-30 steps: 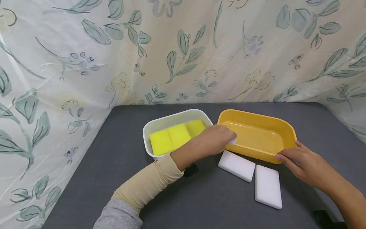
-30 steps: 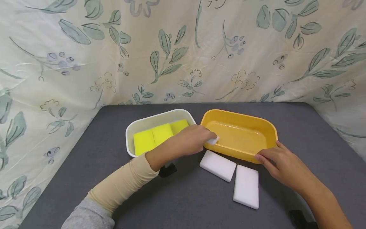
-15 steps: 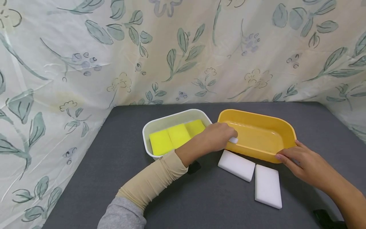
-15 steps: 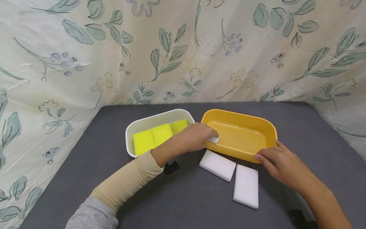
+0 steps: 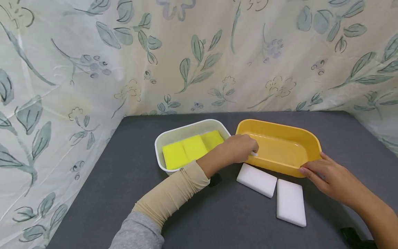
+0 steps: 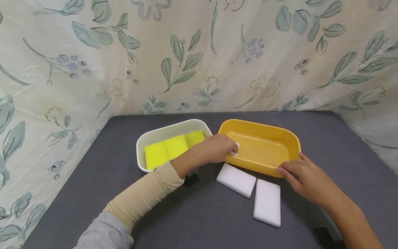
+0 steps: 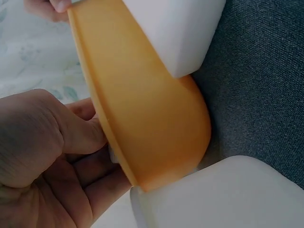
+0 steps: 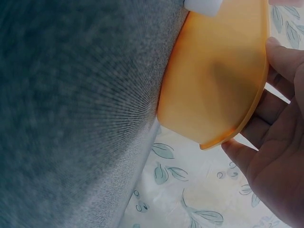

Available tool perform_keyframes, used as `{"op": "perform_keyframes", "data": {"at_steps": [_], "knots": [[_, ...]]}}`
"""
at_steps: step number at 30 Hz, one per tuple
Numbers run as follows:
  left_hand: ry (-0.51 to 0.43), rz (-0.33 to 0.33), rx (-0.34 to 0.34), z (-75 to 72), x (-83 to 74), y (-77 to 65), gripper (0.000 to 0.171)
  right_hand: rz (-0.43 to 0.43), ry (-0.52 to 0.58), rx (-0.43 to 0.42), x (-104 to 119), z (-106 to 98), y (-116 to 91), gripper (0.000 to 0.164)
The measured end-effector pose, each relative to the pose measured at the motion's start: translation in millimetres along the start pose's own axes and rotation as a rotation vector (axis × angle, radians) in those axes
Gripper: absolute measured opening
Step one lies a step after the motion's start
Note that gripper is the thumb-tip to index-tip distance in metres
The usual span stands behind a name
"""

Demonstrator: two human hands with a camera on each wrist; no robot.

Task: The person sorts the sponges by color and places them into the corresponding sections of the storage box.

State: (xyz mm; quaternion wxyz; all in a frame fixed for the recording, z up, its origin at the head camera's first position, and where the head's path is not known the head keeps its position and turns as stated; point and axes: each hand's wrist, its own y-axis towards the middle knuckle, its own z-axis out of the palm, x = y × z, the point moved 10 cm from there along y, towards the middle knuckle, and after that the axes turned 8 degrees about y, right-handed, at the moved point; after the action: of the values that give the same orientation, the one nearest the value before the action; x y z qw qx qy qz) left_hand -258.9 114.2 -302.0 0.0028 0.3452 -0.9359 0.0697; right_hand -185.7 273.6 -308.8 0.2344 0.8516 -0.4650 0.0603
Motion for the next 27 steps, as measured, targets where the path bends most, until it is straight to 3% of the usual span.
{"op": "perform_keyframes", "data": {"at_steps": [12,27], "knots": [[0.095,-0.007,0.102,12.5,-2.2,11.2,0.012,0.008,-0.008,0.000,0,1,1,0.006],[0.091,-0.061,0.162,20.9,3.6,21.1,0.015,0.026,-0.003,0.019,-3,2,-1,0.005]]}}
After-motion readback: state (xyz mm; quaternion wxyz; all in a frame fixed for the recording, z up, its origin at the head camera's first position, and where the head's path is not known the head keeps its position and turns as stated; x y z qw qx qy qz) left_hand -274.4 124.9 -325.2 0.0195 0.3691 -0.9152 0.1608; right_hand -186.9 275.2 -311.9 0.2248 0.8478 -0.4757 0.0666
